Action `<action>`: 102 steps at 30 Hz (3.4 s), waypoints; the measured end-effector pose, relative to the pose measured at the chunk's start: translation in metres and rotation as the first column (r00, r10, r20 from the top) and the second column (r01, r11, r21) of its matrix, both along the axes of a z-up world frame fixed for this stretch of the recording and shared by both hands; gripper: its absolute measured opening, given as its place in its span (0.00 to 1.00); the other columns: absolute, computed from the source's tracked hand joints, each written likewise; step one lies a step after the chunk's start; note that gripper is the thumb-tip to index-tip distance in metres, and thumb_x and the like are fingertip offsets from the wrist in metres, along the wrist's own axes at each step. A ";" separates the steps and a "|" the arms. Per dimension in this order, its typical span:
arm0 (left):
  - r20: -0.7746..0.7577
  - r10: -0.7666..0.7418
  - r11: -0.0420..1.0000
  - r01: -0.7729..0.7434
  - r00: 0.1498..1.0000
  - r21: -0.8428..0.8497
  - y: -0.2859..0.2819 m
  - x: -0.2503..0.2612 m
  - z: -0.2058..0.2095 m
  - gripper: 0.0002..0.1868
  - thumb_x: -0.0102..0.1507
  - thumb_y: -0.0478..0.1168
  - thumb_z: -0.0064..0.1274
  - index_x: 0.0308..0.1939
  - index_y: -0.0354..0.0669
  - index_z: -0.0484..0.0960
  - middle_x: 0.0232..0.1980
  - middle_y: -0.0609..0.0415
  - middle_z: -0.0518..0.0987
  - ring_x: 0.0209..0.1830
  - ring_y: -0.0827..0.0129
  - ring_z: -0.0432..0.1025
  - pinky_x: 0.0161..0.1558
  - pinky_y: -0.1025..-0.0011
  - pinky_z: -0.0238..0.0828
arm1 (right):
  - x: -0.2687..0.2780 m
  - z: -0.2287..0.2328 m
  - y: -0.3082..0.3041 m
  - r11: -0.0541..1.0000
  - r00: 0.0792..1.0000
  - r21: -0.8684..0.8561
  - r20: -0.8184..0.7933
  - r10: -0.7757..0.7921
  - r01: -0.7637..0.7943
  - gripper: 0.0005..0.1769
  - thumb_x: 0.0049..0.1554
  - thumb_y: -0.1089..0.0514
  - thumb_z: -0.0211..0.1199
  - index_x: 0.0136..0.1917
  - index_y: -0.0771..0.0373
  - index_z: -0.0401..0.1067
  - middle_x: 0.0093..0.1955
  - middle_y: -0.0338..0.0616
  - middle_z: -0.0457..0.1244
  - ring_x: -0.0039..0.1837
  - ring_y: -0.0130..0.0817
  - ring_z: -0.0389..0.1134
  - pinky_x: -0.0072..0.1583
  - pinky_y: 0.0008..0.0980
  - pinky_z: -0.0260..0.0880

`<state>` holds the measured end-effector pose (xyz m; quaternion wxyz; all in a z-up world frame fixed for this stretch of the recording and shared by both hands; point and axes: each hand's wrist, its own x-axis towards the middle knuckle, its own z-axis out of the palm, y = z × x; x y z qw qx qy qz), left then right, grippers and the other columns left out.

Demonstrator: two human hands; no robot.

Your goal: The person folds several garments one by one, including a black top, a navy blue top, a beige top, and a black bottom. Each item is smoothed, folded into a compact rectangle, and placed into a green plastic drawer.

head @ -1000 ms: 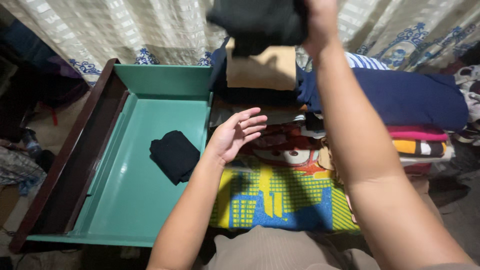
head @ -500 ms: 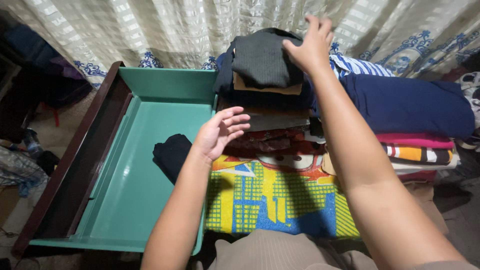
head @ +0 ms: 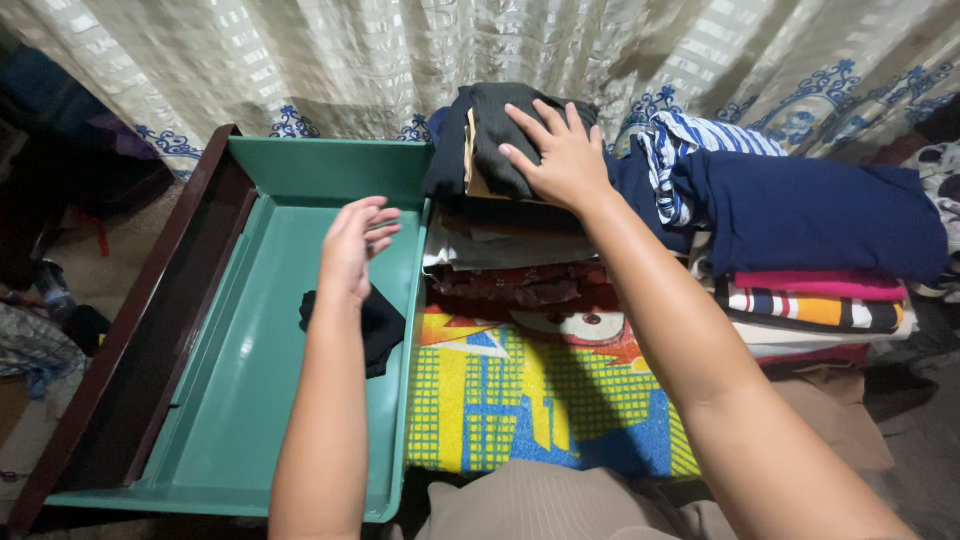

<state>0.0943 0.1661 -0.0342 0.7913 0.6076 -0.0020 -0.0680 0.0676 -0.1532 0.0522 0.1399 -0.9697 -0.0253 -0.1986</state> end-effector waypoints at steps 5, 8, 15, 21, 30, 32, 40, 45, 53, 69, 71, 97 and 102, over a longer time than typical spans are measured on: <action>0.034 0.108 0.976 -0.112 0.994 0.188 0.033 0.031 -0.058 0.17 0.66 0.45 0.47 0.56 0.43 0.79 0.50 0.52 0.84 0.47 0.68 0.76 0.42 0.73 0.67 | -0.007 0.012 -0.003 1.000 0.997 -0.016 -0.068 0.025 -0.027 0.36 0.60 0.25 0.50 0.79 0.30 0.55 0.83 0.43 0.47 0.82 0.63 0.42 0.74 0.73 0.38; 0.112 0.123 0.917 -0.156 0.986 0.368 0.042 0.038 -0.092 0.19 0.66 0.48 0.52 0.54 0.37 0.80 0.52 0.45 0.82 0.53 0.59 0.73 0.53 0.69 0.70 | -0.009 0.026 -0.002 0.999 0.995 -0.027 -0.100 0.019 -0.022 0.37 0.60 0.24 0.48 0.79 0.30 0.53 0.83 0.43 0.45 0.81 0.63 0.40 0.75 0.70 0.36; -0.203 0.276 0.306 0.114 0.939 0.945 0.060 0.033 -0.132 0.36 0.58 0.57 0.59 0.69 0.51 0.72 0.72 0.43 0.67 0.74 0.42 0.57 0.70 0.47 0.56 | -0.009 0.046 -0.004 0.999 0.999 -0.034 -0.051 0.004 -0.006 0.37 0.63 0.24 0.44 0.80 0.35 0.53 0.83 0.44 0.46 0.82 0.62 0.42 0.77 0.64 0.36; -0.112 0.376 0.167 0.052 0.920 0.985 0.068 0.017 -0.165 0.60 0.49 0.58 0.73 0.76 0.47 0.54 0.81 0.47 0.49 0.79 0.40 0.42 0.70 0.36 0.47 | -0.010 0.045 -0.010 1.000 1.000 -0.007 -0.001 0.017 -0.017 0.35 0.64 0.26 0.44 0.79 0.38 0.55 0.82 0.47 0.48 0.81 0.61 0.45 0.76 0.63 0.39; -0.102 0.408 0.116 0.059 0.907 0.992 0.111 0.020 -0.186 0.49 0.51 0.56 0.74 0.71 0.44 0.69 0.73 0.40 0.68 0.69 0.45 0.68 0.67 0.47 0.65 | -0.021 0.038 -0.017 0.992 0.972 0.014 0.203 0.117 -0.122 0.30 0.68 0.34 0.51 0.75 0.52 0.65 0.69 0.52 0.61 0.70 0.52 0.60 0.71 0.53 0.56; -0.131 0.293 0.089 0.110 0.947 0.990 0.127 0.028 -0.183 0.38 0.53 0.59 0.72 0.62 0.44 0.82 0.68 0.38 0.75 0.66 0.44 0.72 0.64 0.52 0.71 | -0.024 0.039 -0.015 0.994 0.969 0.034 0.228 0.095 -0.106 0.29 0.68 0.35 0.53 0.73 0.54 0.66 0.67 0.52 0.61 0.69 0.52 0.61 0.70 0.51 0.57; 0.311 0.124 0.325 -0.334 0.942 0.885 0.102 0.027 -0.087 0.25 0.54 0.46 0.69 0.50 0.44 0.77 0.49 0.38 0.82 0.51 0.41 0.75 0.51 0.52 0.72 | -0.044 0.054 0.003 0.973 0.923 0.109 0.352 0.153 -0.203 0.23 0.67 0.43 0.59 0.66 0.61 0.70 0.61 0.51 0.63 0.65 0.49 0.64 0.67 0.47 0.61; 0.672 0.007 0.535 -0.570 0.740 0.623 0.052 -0.022 0.036 0.23 0.55 0.35 0.69 0.46 0.42 0.70 0.47 0.42 0.77 0.51 0.43 0.72 0.52 0.54 0.69 | -0.065 0.059 0.021 0.903 0.867 0.185 0.407 0.289 -0.388 0.18 0.65 0.50 0.63 0.64 0.61 0.70 0.60 0.49 0.63 0.67 0.43 0.66 0.69 0.41 0.64; 0.741 -0.258 0.916 -0.088 0.621 0.392 -0.021 -0.106 0.150 0.26 0.59 0.30 0.65 0.56 0.43 0.67 0.52 0.56 0.72 0.56 0.70 0.69 0.63 0.71 0.67 | -0.084 0.060 0.030 0.391 0.882 0.857 0.141 0.450 -0.336 0.25 0.66 0.44 0.53 0.71 0.56 0.62 0.57 0.32 0.64 0.59 0.22 0.65 0.63 0.27 0.66; 0.583 -0.452 0.787 -0.007 0.675 0.617 -0.077 -0.134 0.158 0.10 0.63 0.41 0.62 0.45 0.39 0.83 0.39 0.57 0.76 0.39 0.76 0.72 0.46 0.73 0.70 | -0.162 0.042 -0.023 0.409 0.822 0.870 -0.009 0.570 -0.274 0.15 0.57 0.62 0.71 0.55 0.63 0.70 0.50 0.40 0.66 0.53 0.23 0.66 0.54 0.25 0.68; 0.570 -0.440 0.841 0.097 0.694 0.532 -0.083 -0.135 0.155 0.10 0.64 0.40 0.60 0.46 0.39 0.81 0.41 0.59 0.79 0.42 0.78 0.73 0.48 0.75 0.72 | -0.169 0.040 -0.028 0.559 0.894 0.786 -0.019 0.448 -0.263 0.14 0.55 0.61 0.73 0.52 0.63 0.71 0.52 0.37 0.61 0.52 0.23 0.64 0.53 0.25 0.66; 0.432 -0.580 0.814 0.482 0.690 0.323 -0.135 -0.147 0.146 0.10 0.66 0.39 0.59 0.46 0.40 0.77 0.43 0.62 0.79 0.44 0.81 0.72 0.50 0.77 0.71 | -0.213 0.088 -0.052 0.496 0.908 0.763 0.315 0.275 -0.415 0.12 0.63 0.63 0.67 0.49 0.59 0.63 0.42 0.25 0.54 0.45 0.14 0.53 0.46 0.18 0.53; 0.301 -0.539 0.836 0.458 0.787 0.302 -0.152 -0.149 0.147 0.12 0.68 0.46 0.57 0.49 0.42 0.79 0.38 0.62 0.74 0.35 0.79 0.64 0.36 0.76 0.62 | -0.212 0.093 -0.036 0.505 0.894 0.748 0.277 0.352 -0.431 0.11 0.62 0.62 0.68 0.48 0.60 0.65 0.42 0.26 0.55 0.44 0.14 0.54 0.46 0.19 0.55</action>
